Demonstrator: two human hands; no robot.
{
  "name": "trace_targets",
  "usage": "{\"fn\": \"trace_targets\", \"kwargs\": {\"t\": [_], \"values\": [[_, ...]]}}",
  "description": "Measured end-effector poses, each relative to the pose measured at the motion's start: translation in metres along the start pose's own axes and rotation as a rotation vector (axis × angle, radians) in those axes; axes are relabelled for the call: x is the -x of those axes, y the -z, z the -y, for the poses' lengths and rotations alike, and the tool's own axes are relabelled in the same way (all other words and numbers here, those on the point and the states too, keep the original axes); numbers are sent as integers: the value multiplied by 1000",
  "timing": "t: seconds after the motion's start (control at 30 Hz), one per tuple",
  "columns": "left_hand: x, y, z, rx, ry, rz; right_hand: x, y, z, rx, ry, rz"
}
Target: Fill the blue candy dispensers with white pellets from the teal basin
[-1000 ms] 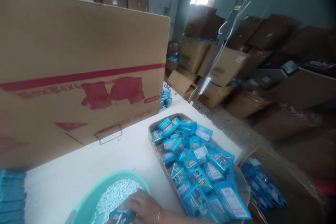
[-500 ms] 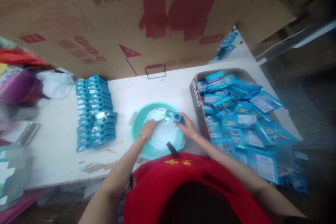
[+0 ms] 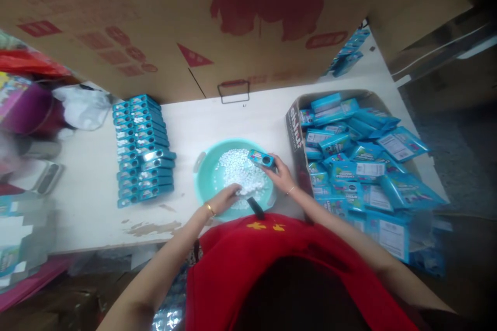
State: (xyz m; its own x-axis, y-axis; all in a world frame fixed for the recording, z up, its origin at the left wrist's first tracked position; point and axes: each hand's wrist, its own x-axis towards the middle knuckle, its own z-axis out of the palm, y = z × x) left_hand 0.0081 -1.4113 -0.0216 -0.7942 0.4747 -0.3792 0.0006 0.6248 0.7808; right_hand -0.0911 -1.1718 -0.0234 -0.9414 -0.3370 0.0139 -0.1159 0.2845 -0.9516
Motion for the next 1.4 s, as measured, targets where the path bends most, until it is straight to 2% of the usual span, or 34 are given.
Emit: {"fn": "trace_targets", "kwargs": {"t": [0.07,0.13,0.23,0.33,0.4,0.5,0.6,0.7,0.73,0.8,0.9,1.0,1.07,1.17,1.27,1.33,1.4], "values": [[11,23,-14,70,-17,-75,2,2,1,33,33,18],[22,49,-31,43,-27,-119,3,2,3,72,85,55],[32,83,-60,-84,-21,-143,4,-1,6,121,189,103],[32,106,-90,-298,39,-101,6,-9,8,164,294,139],[27,112,-112,-477,118,-29,8,-14,10,196,345,158],[19,111,-149,-746,238,75,11,-19,11,236,371,171],[15,104,-185,-912,284,94,14,-22,11,245,356,185],[19,106,-197,-956,269,82,15,-22,7,234,337,197],[21,108,-192,-953,260,52,14,-21,6,224,329,191],[23,113,-165,-926,260,-58,13,-19,4,199,306,168],[11,109,-94,-836,344,-213,10,-13,2,153,236,106],[-17,80,-24,-715,400,-170,5,-8,2,121,155,54],[-35,52,4,-678,371,-137,1,-6,1,113,121,37],[-45,8,17,-635,281,-82,-3,-5,-1,107,102,28],[-36,-26,16,-469,137,-7,-4,-6,-2,98,75,12],[-27,-39,16,-304,77,20,-4,-7,-2,87,57,5],[-19,-43,18,-197,67,31,-5,-7,-2,71,54,8]]}}
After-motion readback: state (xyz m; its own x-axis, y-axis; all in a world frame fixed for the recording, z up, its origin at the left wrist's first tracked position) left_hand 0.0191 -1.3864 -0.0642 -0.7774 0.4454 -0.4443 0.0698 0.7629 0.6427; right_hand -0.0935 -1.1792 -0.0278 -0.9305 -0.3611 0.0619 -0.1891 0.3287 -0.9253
